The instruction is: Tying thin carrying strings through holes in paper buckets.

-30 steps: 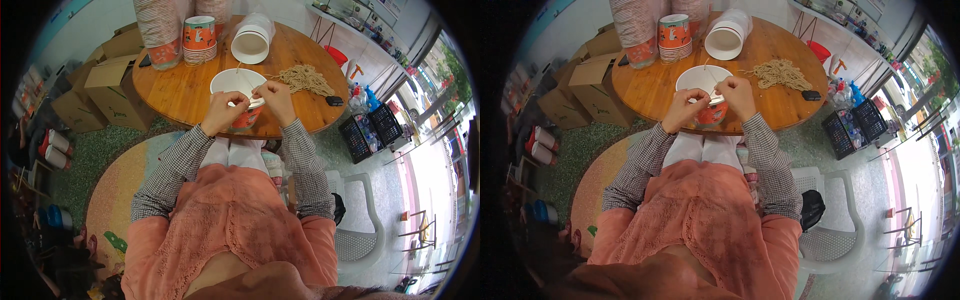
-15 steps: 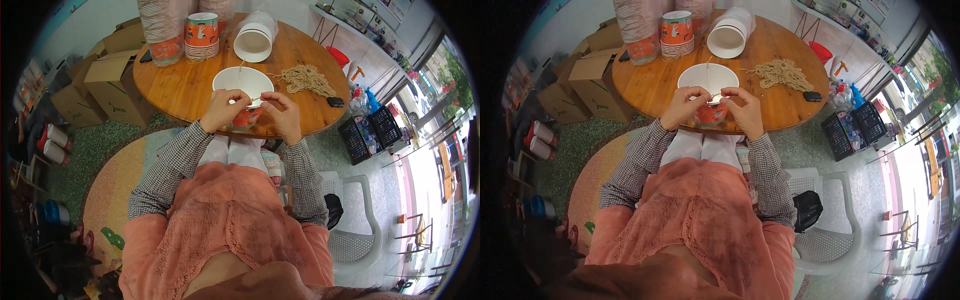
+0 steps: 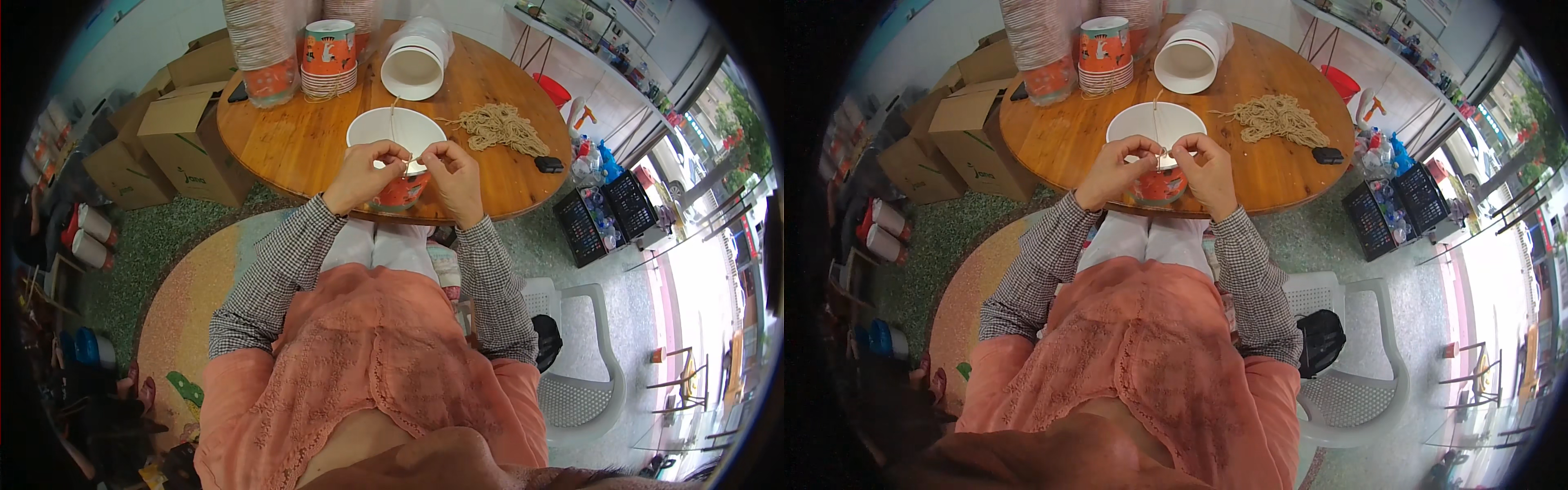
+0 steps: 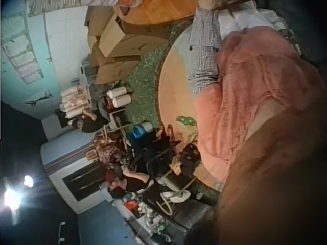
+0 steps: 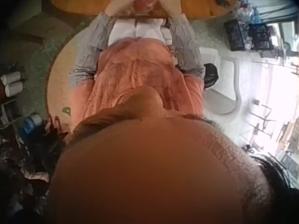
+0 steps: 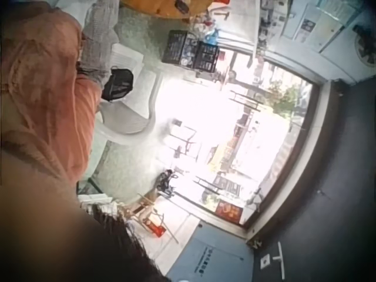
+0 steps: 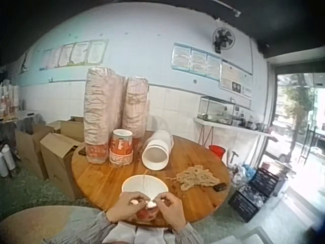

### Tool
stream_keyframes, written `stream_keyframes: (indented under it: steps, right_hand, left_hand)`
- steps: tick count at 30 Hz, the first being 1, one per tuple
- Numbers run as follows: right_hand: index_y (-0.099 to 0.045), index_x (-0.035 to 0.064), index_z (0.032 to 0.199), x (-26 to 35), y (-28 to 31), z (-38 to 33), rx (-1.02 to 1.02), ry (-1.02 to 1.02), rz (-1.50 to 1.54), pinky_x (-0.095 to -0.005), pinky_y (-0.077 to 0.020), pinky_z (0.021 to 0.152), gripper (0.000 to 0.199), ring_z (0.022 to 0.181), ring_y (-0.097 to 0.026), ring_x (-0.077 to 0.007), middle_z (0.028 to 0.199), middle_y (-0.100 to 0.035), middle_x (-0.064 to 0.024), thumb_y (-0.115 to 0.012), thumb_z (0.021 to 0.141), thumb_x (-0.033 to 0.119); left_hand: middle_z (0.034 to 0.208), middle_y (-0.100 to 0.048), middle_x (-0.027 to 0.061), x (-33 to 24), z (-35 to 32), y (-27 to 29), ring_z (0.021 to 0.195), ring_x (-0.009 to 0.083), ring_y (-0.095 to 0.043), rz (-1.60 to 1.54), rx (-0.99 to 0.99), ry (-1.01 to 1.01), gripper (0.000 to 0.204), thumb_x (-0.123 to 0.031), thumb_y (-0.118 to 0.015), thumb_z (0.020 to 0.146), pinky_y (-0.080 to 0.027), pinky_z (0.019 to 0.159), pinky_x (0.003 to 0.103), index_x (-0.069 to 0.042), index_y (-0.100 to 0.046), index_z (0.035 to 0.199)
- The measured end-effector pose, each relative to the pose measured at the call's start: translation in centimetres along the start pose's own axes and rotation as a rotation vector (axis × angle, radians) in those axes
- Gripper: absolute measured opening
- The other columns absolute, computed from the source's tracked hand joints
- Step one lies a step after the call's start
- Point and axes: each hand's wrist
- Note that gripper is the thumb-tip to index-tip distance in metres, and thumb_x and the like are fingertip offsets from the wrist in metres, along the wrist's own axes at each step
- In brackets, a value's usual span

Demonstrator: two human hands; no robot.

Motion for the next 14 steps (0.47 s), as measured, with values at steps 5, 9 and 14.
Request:
stream_keyframes:
  steps: [5,9,14]
  right_hand:
    - [-0.059,-0.0016,0.092,0.48,-0.37,0.23,-0.004,-0.023,0.061,-0.0225,-0.0474,0.068,0.011,0.075,-0.058,-0.0083,0.084,-0.063,-0.0041,-0.059,0.09,0.009]
    - [-0.057,-0.0014,0.092,0.56,-0.08,0.26,-0.012,-0.007,0.086,-0.023,-0.0471,0.073,0.011,0.08,-0.059,-0.0097,0.084,-0.062,-0.0045,-0.058,0.09,0.009]
    - [-0.057,-0.0008,0.094,0.23,0.33,0.46,-0.019,-0.005,0.14,-0.0236,-0.0474,0.075,0.011,0.082,-0.059,-0.0101,0.086,-0.063,-0.0054,-0.058,0.091,0.01]
  left_hand:
    - [0.082,-0.064,0.0012,0.53,0.06,0.23,0.079,0.0084,-0.06,0.007,0.022,0.034,0.021,-0.01,-0.065,0.083,-0.05,0.072,0.025,0.0,-0.062,0.101]
    - [0.082,-0.066,0.0035,0.32,0.04,0.22,0.076,0.0093,-0.062,0.078,0.013,0.004,0.018,-0.009,-0.066,0.082,-0.051,0.07,0.026,0.002,-0.063,0.097]
    - [0.079,-0.071,0.0103,0.23,0.16,0.11,0.069,0.022,-0.067,0.173,0.014,-0.017,0.02,-0.017,-0.069,0.076,-0.053,0.067,0.033,-0.004,-0.07,0.092]
Point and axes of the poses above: each hand's wrist, its own z-axis towards the middle knuckle, its own y-axis out of the back of the hand, x = y × z
